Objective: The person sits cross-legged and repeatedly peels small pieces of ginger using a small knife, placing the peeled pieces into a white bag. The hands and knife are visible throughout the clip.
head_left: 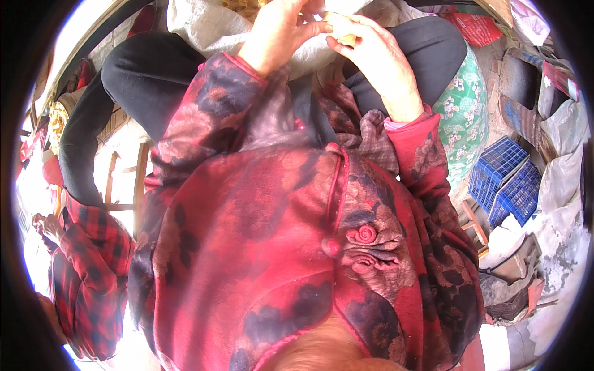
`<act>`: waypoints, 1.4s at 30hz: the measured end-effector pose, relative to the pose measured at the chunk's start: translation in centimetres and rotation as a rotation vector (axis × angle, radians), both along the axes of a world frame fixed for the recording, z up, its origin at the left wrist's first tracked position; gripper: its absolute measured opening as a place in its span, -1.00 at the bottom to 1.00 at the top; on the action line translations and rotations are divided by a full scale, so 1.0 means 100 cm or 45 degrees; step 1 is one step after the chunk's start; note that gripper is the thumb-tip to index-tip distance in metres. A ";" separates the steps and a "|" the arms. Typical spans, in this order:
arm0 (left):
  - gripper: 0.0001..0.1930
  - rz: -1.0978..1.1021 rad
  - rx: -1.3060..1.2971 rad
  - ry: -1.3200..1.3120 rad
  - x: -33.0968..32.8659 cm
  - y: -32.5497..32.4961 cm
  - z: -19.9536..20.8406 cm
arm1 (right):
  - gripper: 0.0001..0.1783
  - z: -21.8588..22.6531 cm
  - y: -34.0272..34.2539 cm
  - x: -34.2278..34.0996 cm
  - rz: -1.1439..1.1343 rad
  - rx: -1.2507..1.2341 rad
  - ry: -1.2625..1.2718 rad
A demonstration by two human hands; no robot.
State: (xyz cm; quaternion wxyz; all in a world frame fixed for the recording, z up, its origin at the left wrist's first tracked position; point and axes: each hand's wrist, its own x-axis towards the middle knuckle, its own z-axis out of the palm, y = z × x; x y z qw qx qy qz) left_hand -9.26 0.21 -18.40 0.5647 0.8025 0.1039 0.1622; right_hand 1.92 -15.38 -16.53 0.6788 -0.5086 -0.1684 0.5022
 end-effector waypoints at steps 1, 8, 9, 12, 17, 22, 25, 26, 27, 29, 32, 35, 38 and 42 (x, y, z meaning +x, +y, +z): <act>-0.79 0.002 0.010 0.016 -0.001 0.001 -0.001 | -0.76 -0.004 -0.001 -0.001 0.007 -0.006 -0.065; -0.83 0.037 -0.383 0.085 -0.007 0.003 -0.013 | -0.60 -0.003 -0.003 -0.007 0.001 -0.071 0.041; -0.84 0.052 -0.451 0.065 -0.006 0.001 -0.014 | -0.58 0.000 0.000 -0.009 -0.019 -0.112 0.070; -0.77 0.152 0.028 0.025 -0.010 -0.011 -0.013 | -0.62 0.005 -0.002 -0.017 -0.052 -0.016 0.066; -0.71 0.190 0.517 0.184 -0.010 -0.026 0.020 | -0.64 0.000 0.003 -0.016 -0.140 -0.263 -0.456; -0.79 0.088 0.120 -0.060 -0.013 -0.016 -0.005 | -0.71 0.009 0.008 -0.017 -0.069 -0.218 -0.735; -0.82 0.201 -1.166 0.115 -0.023 -0.006 0.013 | -0.80 0.031 -0.003 -0.007 0.101 -0.300 -0.795; -0.81 0.144 -1.346 0.072 -0.028 -0.002 0.005 | -0.81 0.034 -0.012 -0.002 0.176 -0.292 -0.747; -0.80 0.081 -1.393 0.049 -0.030 -0.001 0.004 | -0.81 0.035 -0.021 0.000 0.163 -0.288 -0.712; -0.77 -0.034 -1.482 0.010 -0.037 -0.004 0.007 | -0.81 0.038 -0.030 -0.004 0.124 -0.291 -0.708; -0.72 -0.059 -1.453 0.045 -0.036 -0.005 0.017 | -0.82 0.039 -0.030 -0.011 0.024 -0.295 -0.784; -0.54 -0.024 -1.398 0.095 -0.031 -0.019 0.019 | -0.84 0.035 -0.024 -0.015 -0.079 -0.300 -0.876; -0.62 -0.160 -1.288 0.022 -0.022 -0.023 0.021 | -0.82 0.029 -0.019 -0.025 0.000 -0.335 -0.892; -0.78 0.007 -1.092 0.145 -0.021 -0.019 0.013 | -0.83 0.029 -0.018 -0.023 0.073 -0.322 -0.939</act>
